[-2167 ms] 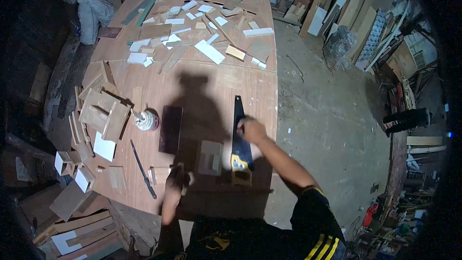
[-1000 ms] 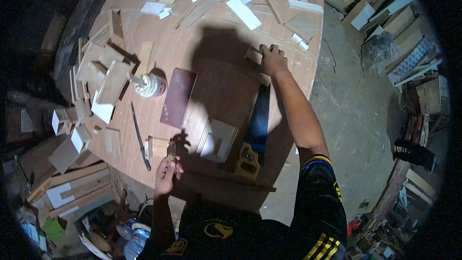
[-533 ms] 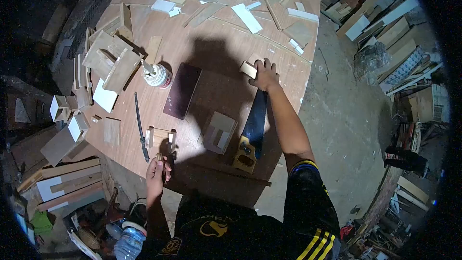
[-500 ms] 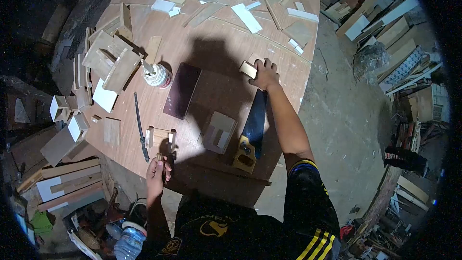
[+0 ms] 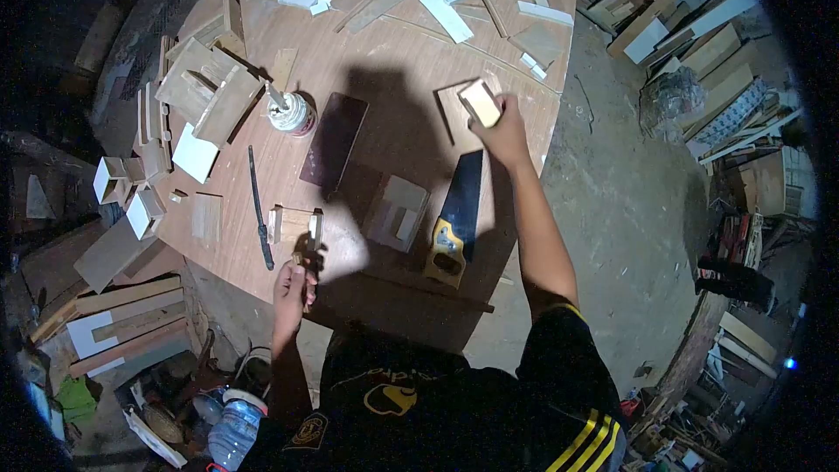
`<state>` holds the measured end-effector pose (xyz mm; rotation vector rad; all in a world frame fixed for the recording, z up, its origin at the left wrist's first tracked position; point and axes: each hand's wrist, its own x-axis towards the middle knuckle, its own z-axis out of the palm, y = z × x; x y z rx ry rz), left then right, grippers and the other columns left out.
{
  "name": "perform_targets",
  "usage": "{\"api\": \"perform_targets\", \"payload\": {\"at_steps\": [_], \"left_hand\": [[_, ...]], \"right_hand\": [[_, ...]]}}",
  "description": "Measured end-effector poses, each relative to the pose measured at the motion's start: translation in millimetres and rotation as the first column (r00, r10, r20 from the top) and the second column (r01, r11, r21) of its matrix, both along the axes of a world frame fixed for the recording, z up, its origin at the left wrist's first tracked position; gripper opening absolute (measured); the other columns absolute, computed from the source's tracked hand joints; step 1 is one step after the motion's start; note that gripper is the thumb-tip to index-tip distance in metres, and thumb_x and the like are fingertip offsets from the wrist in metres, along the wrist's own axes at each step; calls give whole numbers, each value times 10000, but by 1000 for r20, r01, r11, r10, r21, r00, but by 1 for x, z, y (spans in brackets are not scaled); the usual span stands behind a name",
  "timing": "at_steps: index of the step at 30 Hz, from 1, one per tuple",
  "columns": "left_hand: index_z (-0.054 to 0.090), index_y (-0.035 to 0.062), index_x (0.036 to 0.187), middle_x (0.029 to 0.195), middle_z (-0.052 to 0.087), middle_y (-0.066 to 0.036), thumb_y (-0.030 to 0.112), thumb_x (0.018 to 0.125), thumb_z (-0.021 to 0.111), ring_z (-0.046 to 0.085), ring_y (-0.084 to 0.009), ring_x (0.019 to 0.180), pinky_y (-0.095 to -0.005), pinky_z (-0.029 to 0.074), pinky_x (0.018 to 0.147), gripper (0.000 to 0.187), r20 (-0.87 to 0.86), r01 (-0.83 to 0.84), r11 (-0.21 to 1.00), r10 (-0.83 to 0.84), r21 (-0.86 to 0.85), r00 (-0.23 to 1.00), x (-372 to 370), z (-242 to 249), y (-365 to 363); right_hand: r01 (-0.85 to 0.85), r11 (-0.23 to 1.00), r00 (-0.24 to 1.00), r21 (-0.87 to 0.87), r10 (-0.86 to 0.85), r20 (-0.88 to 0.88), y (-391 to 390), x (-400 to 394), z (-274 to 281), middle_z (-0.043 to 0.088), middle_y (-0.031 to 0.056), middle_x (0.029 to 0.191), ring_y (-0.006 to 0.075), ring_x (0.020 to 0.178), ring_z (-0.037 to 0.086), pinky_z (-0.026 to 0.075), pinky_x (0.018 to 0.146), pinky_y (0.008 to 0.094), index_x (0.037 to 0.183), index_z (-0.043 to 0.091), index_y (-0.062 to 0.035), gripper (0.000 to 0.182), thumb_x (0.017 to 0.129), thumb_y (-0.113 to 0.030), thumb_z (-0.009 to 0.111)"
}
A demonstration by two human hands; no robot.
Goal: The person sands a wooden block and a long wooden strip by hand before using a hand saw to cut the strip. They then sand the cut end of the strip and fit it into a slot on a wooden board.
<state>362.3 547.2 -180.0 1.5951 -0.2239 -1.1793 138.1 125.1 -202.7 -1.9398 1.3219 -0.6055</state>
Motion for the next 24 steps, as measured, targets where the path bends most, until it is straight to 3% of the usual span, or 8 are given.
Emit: {"api": "perform_targets", "payload": {"at_steps": [4,5,6,7,9,19,21,24], "left_hand": [[536,98,938,674,543,32,271,967,555,425,-21,500,-181,321,418,177,-63,119,993,-118,22,991,-26,-21,18],[561,96,976,739,598,19,255,955,578,457,-27,519,-184,339,429,162,-55,156,985,-152,68,987,-34,-20,20],[573,93,984,776,612,17,248,948,589,469,-30,529,-186,349,437,160,-67,196,979,-192,55,979,-41,-32,29],[585,90,993,813,625,16,241,942,599,480,-33,539,-188,359,444,160,-78,234,971,-230,42,970,-49,-41,37],[600,74,1000,810,619,22,231,921,628,481,-38,535,-190,368,453,178,-100,232,973,-230,10,968,-61,-41,47],[600,80,1066,654,548,14,143,853,676,435,-62,410,-229,326,352,234,-218,157,981,-130,112,967,-102,-87,98],[602,96,1073,686,571,9,149,870,658,475,-63,448,-225,339,362,218,-110,210,962,-193,173,975,-109,-80,94],[585,86,1096,796,629,0,184,903,621,545,-71,546,-210,365,388,219,-155,201,961,-172,191,973,-116,-83,102]], "right_hand": [[-168,961,980,221,187,-65,137,-42,5,530,143,1124,218,1027,529,437,908,353,1284,372,-16,640,751,-97,716],[-379,924,863,58,330,383,187,-62,-20,513,167,1217,239,1088,526,423,947,351,1416,280,-2,775,768,-95,696],[-206,915,940,347,283,-190,230,-69,-35,505,182,1285,261,1147,520,414,980,361,1468,199,4,886,768,-152,720],[-159,828,986,537,158,48,268,-81,-71,505,199,1308,288,1187,519,423,988,390,1435,247,5,924,728,-250,784],[-187,778,960,600,275,-57,318,-52,1,522,210,1275,308,1174,529,429,984,408,1387,297,7,921,698,-310,819],[-392,802,902,451,239,359,385,-66,-20,567,239,1193,353,1188,522,425,996,431,1291,376,-23,793,675,-264,813],[-339,933,880,123,361,-310,384,-78,-14,578,235,1177,383,1154,540,440,978,454,1290,382,-45,790,665,-273,810],[-76,874,858,481,303,-414,391,-86,-23,593,209,1162,391,1116,558,455,948,464,1283,403,-52,794,651,-295,816]]}}
